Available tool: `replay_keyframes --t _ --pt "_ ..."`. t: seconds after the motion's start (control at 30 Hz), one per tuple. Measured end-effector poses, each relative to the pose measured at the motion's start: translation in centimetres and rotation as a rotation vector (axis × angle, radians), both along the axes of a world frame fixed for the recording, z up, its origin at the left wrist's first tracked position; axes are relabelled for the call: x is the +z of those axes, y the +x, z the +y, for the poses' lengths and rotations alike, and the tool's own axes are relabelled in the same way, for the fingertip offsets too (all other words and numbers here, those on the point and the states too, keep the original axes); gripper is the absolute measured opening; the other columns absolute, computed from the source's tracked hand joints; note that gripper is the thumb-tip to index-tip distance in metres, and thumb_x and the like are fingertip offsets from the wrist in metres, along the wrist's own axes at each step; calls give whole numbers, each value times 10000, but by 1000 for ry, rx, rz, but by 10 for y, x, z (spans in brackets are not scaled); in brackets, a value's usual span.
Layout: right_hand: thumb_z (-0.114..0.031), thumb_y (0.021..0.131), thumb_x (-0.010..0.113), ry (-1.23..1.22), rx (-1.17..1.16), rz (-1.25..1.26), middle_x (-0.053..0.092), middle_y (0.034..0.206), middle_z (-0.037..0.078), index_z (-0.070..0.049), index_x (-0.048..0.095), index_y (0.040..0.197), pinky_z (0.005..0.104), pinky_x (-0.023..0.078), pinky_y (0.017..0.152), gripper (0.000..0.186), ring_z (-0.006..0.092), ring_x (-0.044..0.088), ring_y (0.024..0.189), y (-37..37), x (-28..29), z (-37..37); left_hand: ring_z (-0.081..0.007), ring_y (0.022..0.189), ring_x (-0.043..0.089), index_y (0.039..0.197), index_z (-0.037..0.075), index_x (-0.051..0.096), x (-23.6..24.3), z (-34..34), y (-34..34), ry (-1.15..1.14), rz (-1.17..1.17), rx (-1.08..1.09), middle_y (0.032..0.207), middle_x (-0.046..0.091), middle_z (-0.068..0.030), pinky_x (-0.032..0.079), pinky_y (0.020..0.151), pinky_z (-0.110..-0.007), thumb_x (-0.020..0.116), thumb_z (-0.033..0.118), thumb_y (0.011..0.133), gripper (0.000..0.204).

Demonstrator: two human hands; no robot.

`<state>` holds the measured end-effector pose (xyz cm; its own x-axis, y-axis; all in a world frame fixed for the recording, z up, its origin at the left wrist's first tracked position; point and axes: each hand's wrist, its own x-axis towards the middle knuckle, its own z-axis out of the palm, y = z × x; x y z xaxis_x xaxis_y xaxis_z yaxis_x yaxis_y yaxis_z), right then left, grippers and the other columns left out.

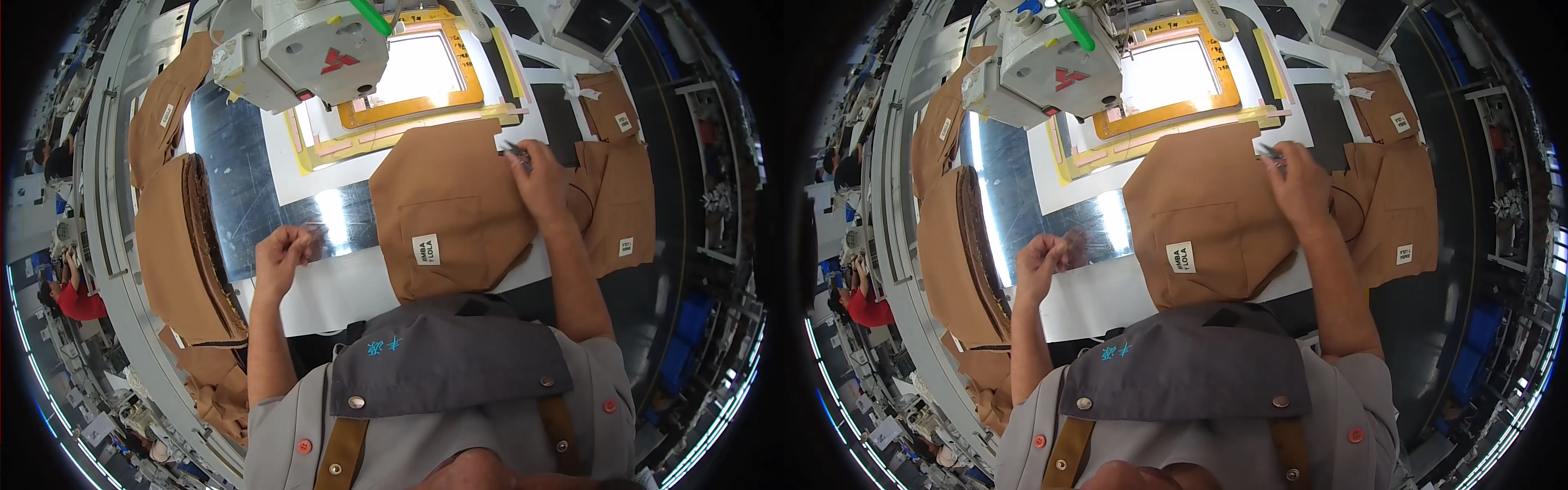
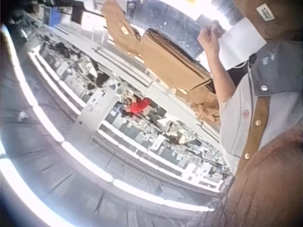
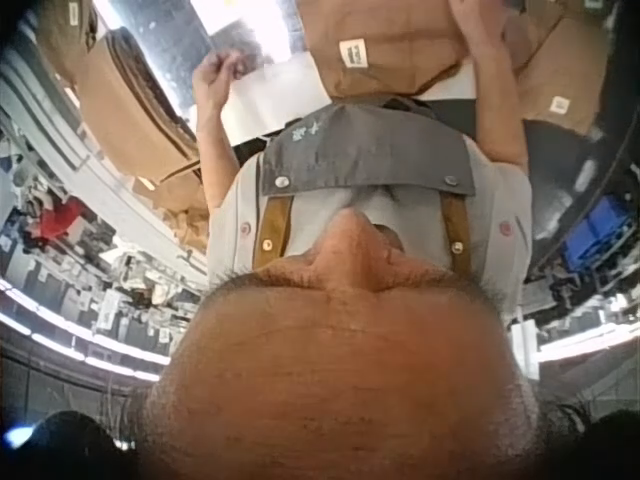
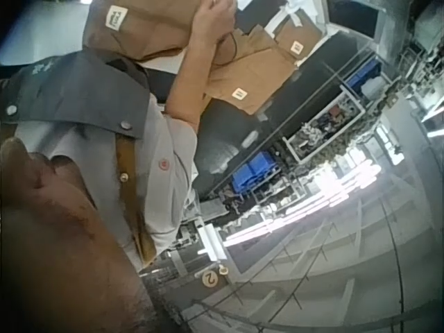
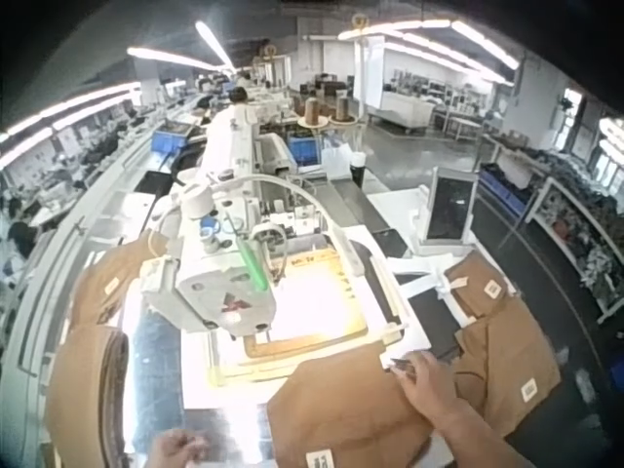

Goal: Attaching labels to fabric pieces using an industrial sewing machine.

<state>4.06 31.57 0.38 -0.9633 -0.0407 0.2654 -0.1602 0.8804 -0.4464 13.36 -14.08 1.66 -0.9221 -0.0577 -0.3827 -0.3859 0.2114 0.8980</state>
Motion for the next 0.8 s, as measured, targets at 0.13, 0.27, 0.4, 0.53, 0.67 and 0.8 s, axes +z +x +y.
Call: replay_keyframes --t 0.13,0.27,0.4,0.53,0.67,0.8 --pt "-276 947 719 128 -71 3 687 1071 73 -123 653 1154 439 559 741 266 273 703 882 -36 -7 69 -101 631 621 803 4 722 16 -60 61 -217 -391 -342 695 685 -44 496 579 -259 754 177 966 240" --pt "-298 955 708 401 60 375 668 1111 73 -115 648 1220 475 526 817 328 283 681 908 -44 -14 75 -196 676 692 750 33 770 42 -34 78 -796 -134 -384 730 713 -83 520 607 -327 875 302 825 298" --pt "-363 957 710 -18 40 36 655 1103 123 -75 622 1230 487 495 827 407 330 662 947 12 -4 55 -225 713 659 851 16 736 51 28 43 -710 135 -17 808 710 -90 508 662 -349 904 286 763 329" --pt "-556 866 758 97 37 -94 632 1029 153 -30 609 1130 501 480 794 607 367 645 870 103 -2 57 -331 1127 638 1193 32 668 20 100 -10 -639 444 -78 1278 657 -156 517 939 -404 893 264 771 532" --pt "-667 695 819 151 210 -56 556 998 149 -20 611 1053 474 439 795 768 335 577 908 157 -19 65 -416 1414 453 1493 14 452 -17 153 -37 -836 528 -224 1574 423 -234 424 1138 -478 916 286 732 932" --pt "-349 793 829 22 313 -70 544 1016 108 -69 605 977 448 458 823 402 295 583 981 162 -35 48 -417 1195 640 1470 22 486 -15 184 -47 -624 304 -228 1339 647 -239 524 1005 -440 888 158 765 823"
